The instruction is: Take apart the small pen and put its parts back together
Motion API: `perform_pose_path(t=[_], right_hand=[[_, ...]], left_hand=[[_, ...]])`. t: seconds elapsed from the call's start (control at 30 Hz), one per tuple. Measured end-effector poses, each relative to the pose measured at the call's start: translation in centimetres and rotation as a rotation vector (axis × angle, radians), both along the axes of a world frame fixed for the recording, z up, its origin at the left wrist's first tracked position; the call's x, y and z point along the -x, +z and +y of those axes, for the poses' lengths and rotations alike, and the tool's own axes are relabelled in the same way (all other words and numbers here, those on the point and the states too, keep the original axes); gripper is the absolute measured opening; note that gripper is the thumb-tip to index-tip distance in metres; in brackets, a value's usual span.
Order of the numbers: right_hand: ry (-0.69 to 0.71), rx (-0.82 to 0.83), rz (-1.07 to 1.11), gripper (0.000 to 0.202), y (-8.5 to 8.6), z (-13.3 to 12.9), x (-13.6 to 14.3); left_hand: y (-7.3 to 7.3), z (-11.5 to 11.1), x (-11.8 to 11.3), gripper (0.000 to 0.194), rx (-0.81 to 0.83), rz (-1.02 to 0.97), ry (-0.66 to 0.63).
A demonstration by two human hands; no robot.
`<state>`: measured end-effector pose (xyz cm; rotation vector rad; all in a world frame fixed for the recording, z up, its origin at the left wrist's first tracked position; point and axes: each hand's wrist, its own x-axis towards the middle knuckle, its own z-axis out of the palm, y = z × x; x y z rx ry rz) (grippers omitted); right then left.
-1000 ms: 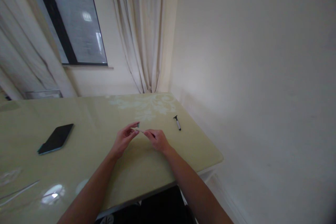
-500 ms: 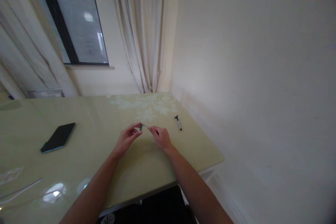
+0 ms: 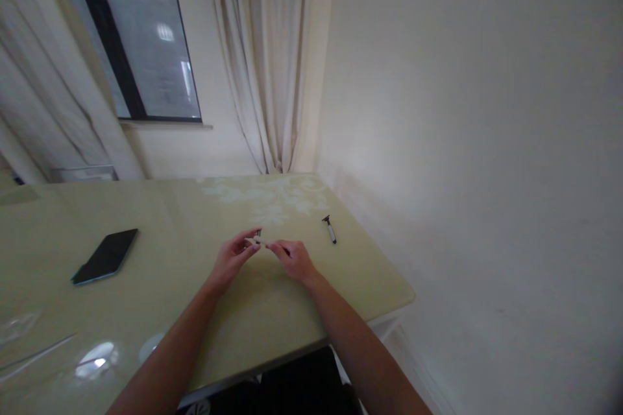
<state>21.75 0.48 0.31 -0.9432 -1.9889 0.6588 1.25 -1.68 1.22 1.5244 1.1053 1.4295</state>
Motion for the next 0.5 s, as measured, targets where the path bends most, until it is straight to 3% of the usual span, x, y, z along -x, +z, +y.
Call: perform_pose_path(t=[0.13,0.3,0.43,0.5], right_hand=[[-0.083,-0.007,0.031,0.055,0.10,-0.13,0.06],[0.018,-0.020,0.000,0.056,0.27,-0.28,0.14],[-0.127,-0.025,0.020,0.057,0.37,-0.27,0.07],[-0.135,-0.044,-0.024,0.054,0.42,-0.35,0.01]], left_hand=[[-0.08,-0.05,-0.18,0.053,-0.015,-0.040,0.008],[0.00,-0.13,-0.23,0.053,0.003,-0.030,-0.013],[0.26,-0.30,-0.35,0.052,-0.019,-0.021,0.009],[0.33,-0.35,-0.44,0.050,-0.021,0.005,0.003]])
